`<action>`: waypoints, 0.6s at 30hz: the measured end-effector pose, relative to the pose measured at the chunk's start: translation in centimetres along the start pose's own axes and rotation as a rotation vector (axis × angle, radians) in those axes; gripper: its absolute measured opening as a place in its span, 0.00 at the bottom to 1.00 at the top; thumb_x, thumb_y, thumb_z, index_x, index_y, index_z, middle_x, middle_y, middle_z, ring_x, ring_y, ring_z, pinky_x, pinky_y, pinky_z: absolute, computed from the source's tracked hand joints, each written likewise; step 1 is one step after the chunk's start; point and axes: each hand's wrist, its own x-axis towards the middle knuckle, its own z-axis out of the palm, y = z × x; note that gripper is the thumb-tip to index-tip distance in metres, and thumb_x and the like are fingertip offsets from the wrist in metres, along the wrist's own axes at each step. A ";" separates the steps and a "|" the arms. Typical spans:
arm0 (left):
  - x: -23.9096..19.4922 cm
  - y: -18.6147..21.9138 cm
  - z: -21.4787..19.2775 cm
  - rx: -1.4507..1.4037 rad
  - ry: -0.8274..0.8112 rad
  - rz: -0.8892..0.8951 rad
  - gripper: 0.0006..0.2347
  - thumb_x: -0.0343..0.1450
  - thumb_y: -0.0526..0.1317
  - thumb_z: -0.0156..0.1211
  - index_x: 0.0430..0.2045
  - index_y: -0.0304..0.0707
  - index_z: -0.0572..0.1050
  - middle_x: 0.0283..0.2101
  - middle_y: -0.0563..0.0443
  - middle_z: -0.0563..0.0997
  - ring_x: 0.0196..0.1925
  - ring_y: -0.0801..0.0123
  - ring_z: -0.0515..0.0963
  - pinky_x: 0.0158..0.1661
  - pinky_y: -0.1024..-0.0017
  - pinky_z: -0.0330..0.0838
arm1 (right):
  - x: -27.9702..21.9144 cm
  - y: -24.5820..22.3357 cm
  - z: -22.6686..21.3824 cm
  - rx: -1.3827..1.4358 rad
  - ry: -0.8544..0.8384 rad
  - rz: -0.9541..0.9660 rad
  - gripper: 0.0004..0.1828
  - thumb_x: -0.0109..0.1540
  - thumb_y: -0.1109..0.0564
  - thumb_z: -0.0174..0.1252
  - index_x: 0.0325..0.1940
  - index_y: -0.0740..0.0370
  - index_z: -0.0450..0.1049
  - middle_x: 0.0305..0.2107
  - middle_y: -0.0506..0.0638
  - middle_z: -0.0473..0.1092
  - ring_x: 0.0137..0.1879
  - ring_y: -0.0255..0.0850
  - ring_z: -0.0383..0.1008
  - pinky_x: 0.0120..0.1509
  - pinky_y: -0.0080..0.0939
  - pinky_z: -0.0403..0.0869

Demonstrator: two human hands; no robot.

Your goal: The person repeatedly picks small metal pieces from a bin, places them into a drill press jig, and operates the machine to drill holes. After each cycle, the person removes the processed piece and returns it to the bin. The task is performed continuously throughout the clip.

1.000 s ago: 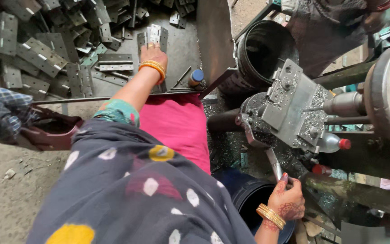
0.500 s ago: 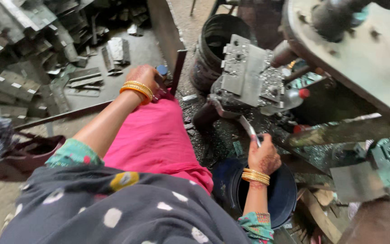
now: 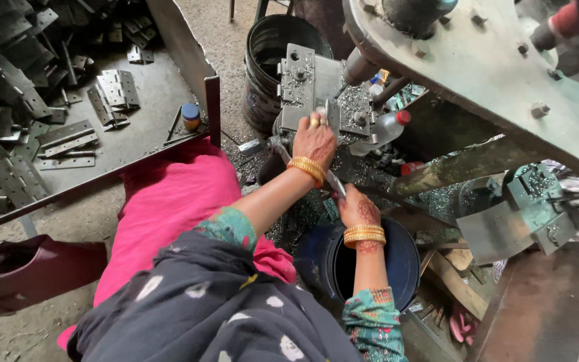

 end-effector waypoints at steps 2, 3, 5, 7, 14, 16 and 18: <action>1.1 -0.4 0.1 0.040 -0.024 -0.002 0.10 0.69 0.38 0.53 0.26 0.37 0.82 0.38 0.43 0.82 0.51 0.58 0.69 0.49 0.64 0.59 | 0.2 0.3 1.0 0.051 -0.022 -0.026 0.22 0.66 0.39 0.55 0.47 0.60 0.74 0.38 0.66 0.76 0.47 0.66 0.76 0.47 0.64 0.72; 1.9 -0.6 0.1 0.018 -0.066 -0.010 0.10 0.70 0.38 0.52 0.24 0.37 0.82 0.35 0.44 0.82 0.51 0.58 0.69 0.49 0.64 0.59 | 0.4 0.2 1.6 0.090 -0.049 0.052 0.22 0.65 0.38 0.55 0.47 0.59 0.74 0.38 0.65 0.76 0.47 0.65 0.76 0.48 0.64 0.72; 2.8 -0.6 0.5 -0.031 -0.154 -0.025 0.11 0.71 0.38 0.52 0.21 0.37 0.81 0.30 0.47 0.82 0.51 0.57 0.69 0.51 0.63 0.58 | 0.0 0.2 3.1 0.163 -0.102 0.212 0.23 0.63 0.36 0.54 0.48 0.55 0.76 0.38 0.62 0.77 0.46 0.63 0.77 0.48 0.62 0.72; 3.0 -0.7 1.1 -0.047 -0.033 -0.034 0.10 0.70 0.36 0.52 0.21 0.38 0.80 0.29 0.47 0.82 0.52 0.59 0.69 0.53 0.64 0.58 | -1.4 -0.3 5.5 0.206 -0.026 0.215 0.26 0.63 0.33 0.55 0.45 0.59 0.76 0.36 0.65 0.76 0.45 0.64 0.76 0.46 0.62 0.72; 2.2 -1.1 2.0 0.046 0.094 -0.050 0.09 0.68 0.36 0.52 0.24 0.33 0.80 0.36 0.42 0.81 0.52 0.55 0.70 0.52 0.64 0.58 | -0.4 3.5 9.4 0.424 -0.090 0.190 0.31 0.63 0.30 0.53 0.36 0.62 0.76 0.27 0.66 0.74 0.37 0.64 0.76 0.42 0.58 0.71; 2.3 -1.8 1.6 -0.034 0.132 -0.017 0.09 0.65 0.36 0.53 0.23 0.33 0.81 0.35 0.43 0.82 0.54 0.57 0.70 0.54 0.60 0.57 | 0.9 4.0 10.5 0.367 -0.108 0.222 0.33 0.63 0.29 0.53 0.35 0.63 0.77 0.26 0.64 0.74 0.36 0.62 0.77 0.42 0.57 0.71; 1.2 -1.9 1.4 -0.081 0.092 -0.007 0.09 0.65 0.36 0.53 0.24 0.33 0.81 0.36 0.43 0.83 0.58 0.57 0.69 0.57 0.59 0.57 | 0.3 4.0 12.8 0.376 -0.055 0.223 0.34 0.62 0.28 0.54 0.35 0.64 0.77 0.25 0.63 0.74 0.35 0.62 0.76 0.41 0.57 0.71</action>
